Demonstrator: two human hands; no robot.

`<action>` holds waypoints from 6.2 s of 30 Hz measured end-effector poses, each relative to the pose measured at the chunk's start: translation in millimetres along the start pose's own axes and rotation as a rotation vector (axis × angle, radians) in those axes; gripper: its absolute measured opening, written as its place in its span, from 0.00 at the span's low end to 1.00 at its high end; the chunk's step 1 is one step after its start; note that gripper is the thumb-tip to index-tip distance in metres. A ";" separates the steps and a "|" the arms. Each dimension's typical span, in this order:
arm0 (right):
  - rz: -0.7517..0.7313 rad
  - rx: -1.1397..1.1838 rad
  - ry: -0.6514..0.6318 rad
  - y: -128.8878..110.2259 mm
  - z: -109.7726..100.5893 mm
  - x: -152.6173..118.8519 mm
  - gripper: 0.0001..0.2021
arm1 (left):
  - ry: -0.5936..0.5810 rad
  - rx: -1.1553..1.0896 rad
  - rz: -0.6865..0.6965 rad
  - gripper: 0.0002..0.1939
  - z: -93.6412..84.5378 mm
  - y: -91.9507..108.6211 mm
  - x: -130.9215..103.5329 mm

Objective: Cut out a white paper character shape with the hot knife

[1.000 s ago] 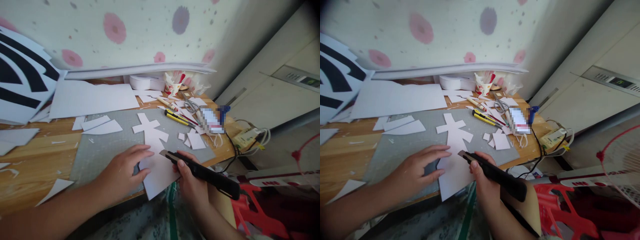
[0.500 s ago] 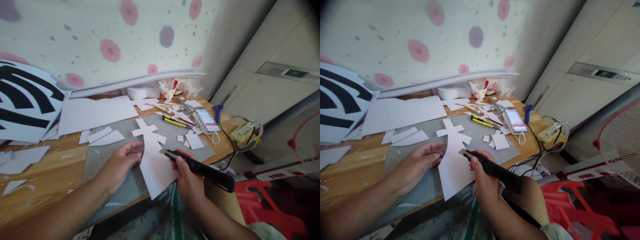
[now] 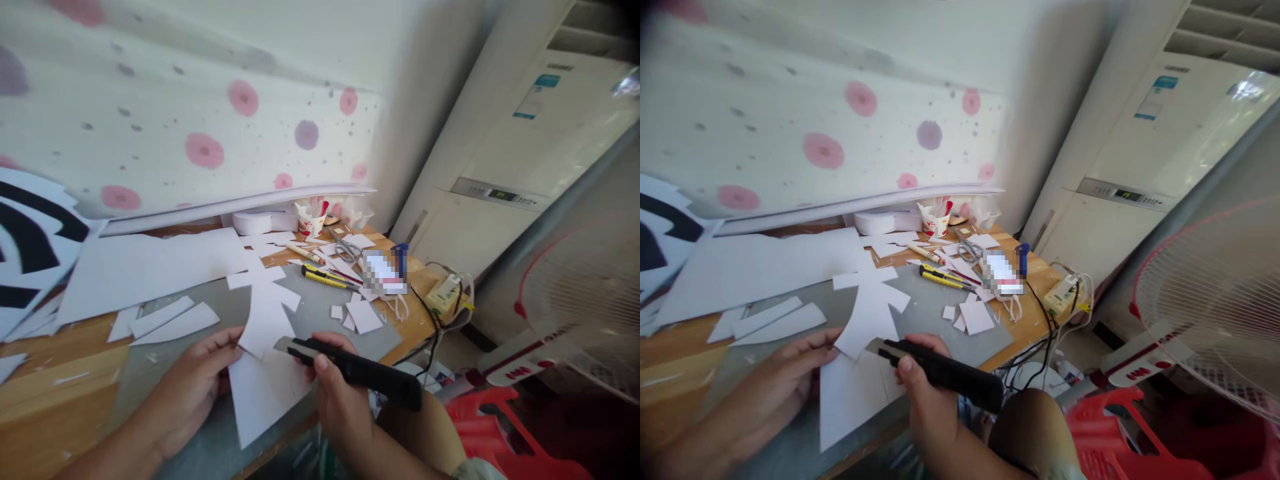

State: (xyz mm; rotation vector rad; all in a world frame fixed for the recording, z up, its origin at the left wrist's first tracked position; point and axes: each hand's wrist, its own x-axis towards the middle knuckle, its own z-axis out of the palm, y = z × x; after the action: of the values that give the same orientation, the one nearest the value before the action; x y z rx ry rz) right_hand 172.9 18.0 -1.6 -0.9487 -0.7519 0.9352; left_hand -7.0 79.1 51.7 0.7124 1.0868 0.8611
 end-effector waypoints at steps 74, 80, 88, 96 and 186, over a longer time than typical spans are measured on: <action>0.283 -0.028 -0.180 -24.7 42.9 13.1 0.24 | -0.165 0.190 0.297 0.18 -3.5 -11.1 -1.9; 0.193 -0.068 -0.158 -32.4 47.1 11.8 0.24 | -0.410 0.007 0.147 0.24 -7.6 -11.3 1.6; 0.088 -0.170 -0.076 -46.7 48.2 21.8 0.24 | -0.398 0.091 0.070 0.23 -2.1 -15.4 -3.6; 0.060 -0.217 -0.142 -63.0 39.9 42.3 0.23 | 0.015 0.310 0.308 0.41 -15.5 -1.0 19.2; -0.048 -0.787 -0.666 -70.4 -21.8 54.8 0.18 | -0.140 -0.436 0.242 0.19 -6.0 18.8 -8.6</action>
State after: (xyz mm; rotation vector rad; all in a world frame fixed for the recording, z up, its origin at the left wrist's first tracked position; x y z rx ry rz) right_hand 236.5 41.0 60.6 -1.2900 -1.7852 0.9262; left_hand -19.1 81.3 69.4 0.5319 0.6623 1.1908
